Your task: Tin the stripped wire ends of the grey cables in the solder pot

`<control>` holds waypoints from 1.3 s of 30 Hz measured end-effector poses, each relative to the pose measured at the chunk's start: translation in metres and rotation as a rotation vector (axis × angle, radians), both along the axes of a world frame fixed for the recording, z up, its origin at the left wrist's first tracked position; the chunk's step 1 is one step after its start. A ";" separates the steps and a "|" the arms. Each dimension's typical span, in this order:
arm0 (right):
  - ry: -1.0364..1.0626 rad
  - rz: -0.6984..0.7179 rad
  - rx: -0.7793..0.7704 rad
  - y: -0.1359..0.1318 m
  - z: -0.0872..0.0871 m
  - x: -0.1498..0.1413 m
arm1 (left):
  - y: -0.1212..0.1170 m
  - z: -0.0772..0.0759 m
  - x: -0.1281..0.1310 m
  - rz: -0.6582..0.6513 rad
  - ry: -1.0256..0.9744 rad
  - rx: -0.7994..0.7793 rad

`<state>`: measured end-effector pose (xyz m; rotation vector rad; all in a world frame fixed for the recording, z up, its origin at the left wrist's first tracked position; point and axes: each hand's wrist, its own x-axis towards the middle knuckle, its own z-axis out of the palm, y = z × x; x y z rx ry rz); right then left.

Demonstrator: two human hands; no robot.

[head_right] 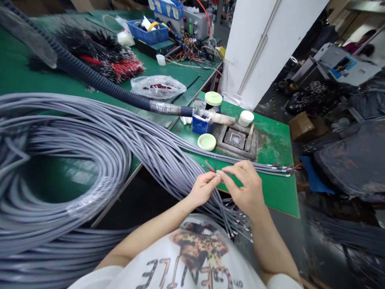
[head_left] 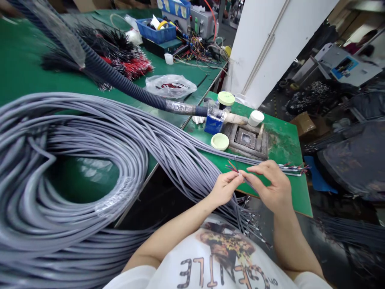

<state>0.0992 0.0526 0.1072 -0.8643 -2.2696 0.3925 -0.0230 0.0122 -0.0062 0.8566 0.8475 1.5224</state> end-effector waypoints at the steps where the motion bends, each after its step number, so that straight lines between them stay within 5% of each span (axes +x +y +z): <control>1: -0.045 0.040 0.007 0.002 0.004 -0.001 | -0.001 -0.002 0.001 -0.012 0.036 0.016; 8: -0.285 0.133 0.065 0.010 0.010 -0.018 | -0.007 0.000 0.003 -0.079 0.130 0.129; 13: -0.143 0.118 0.074 0.007 0.002 -0.024 | -0.008 0.005 -0.002 -0.049 0.161 0.133; 21: 0.026 0.044 0.135 -0.004 -0.012 -0.010 | -0.002 -0.001 -0.011 0.026 -0.050 0.005; 27: 0.051 0.222 0.112 0.010 -0.008 0.008 | -0.006 -0.006 -0.014 -0.118 -0.296 -0.017; 33: -0.211 0.495 0.178 0.018 -0.021 0.015 | -0.008 0.005 -0.027 -0.182 -0.490 -0.015; 39: -0.095 0.501 0.290 0.023 -0.038 0.001 | -0.003 0.011 -0.033 -0.158 -0.427 -0.072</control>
